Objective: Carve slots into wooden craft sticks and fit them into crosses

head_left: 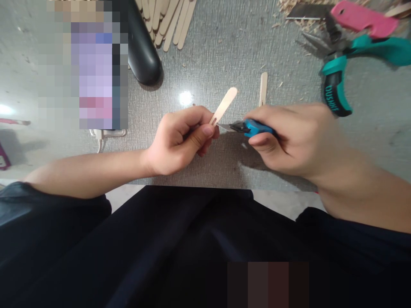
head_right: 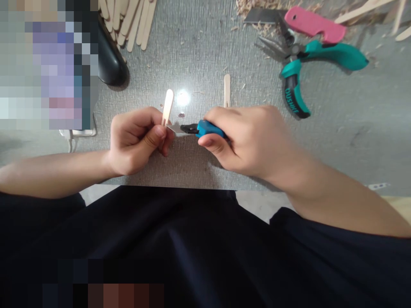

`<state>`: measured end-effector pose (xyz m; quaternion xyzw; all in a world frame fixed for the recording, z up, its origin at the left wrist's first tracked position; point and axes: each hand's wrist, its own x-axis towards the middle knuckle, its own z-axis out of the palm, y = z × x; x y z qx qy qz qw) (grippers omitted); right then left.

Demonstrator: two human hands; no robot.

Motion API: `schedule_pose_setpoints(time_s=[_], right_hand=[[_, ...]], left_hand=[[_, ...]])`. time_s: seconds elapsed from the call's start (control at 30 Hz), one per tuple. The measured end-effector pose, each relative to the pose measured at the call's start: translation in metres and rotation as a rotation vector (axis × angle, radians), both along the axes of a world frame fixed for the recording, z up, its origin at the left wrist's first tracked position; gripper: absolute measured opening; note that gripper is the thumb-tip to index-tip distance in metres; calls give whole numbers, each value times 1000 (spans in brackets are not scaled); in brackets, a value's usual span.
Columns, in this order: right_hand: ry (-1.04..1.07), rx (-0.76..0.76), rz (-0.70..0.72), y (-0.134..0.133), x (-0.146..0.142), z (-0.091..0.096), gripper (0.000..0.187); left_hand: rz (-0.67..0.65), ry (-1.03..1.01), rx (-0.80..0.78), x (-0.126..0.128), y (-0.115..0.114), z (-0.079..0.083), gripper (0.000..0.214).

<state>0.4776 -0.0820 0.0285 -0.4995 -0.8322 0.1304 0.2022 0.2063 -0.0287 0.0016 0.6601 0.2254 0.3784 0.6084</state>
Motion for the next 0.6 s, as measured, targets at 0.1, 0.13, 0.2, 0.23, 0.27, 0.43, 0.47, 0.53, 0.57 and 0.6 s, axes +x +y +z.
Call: schedule_pose_setpoints(time_s=[0.1,0.13,0.2,0.23,0.27,0.43,0.47,0.53,0.57,0.6], right_hand=[[-21,-26,0,-1,-1,-3,80],[-37,-51,-2,-2,-2,-3,81],[-65,-89,-3,-3,-3,-4,81],[-72,-93,-4,-4,-4,-3,81],[-74,-94,-1,-4,-5,-3,81],[-69,-102,46,-6,-8,0,80],[-64,-85,40,-6,-8,0,80],[-59,-55,25,-6,-9,0,80],[-64,-54,25,-6,-10,1,80],[-70,-63,27,-7,-10,1,80]], left_hand=[[3,-31,93,-1,2,-2,32],[8,-30,112,-1,3,-2,31],[22,-9,134,-2,3,-2,32],[31,5,142,-2,2,-3,33],[40,18,149,-3,1,-2,34],[77,22,192,-4,-2,1,31],[82,23,206,-4,-2,2,29],[91,25,229,-4,-3,2,25],[94,27,233,-4,-4,2,24],[100,26,234,-4,-4,2,24]])
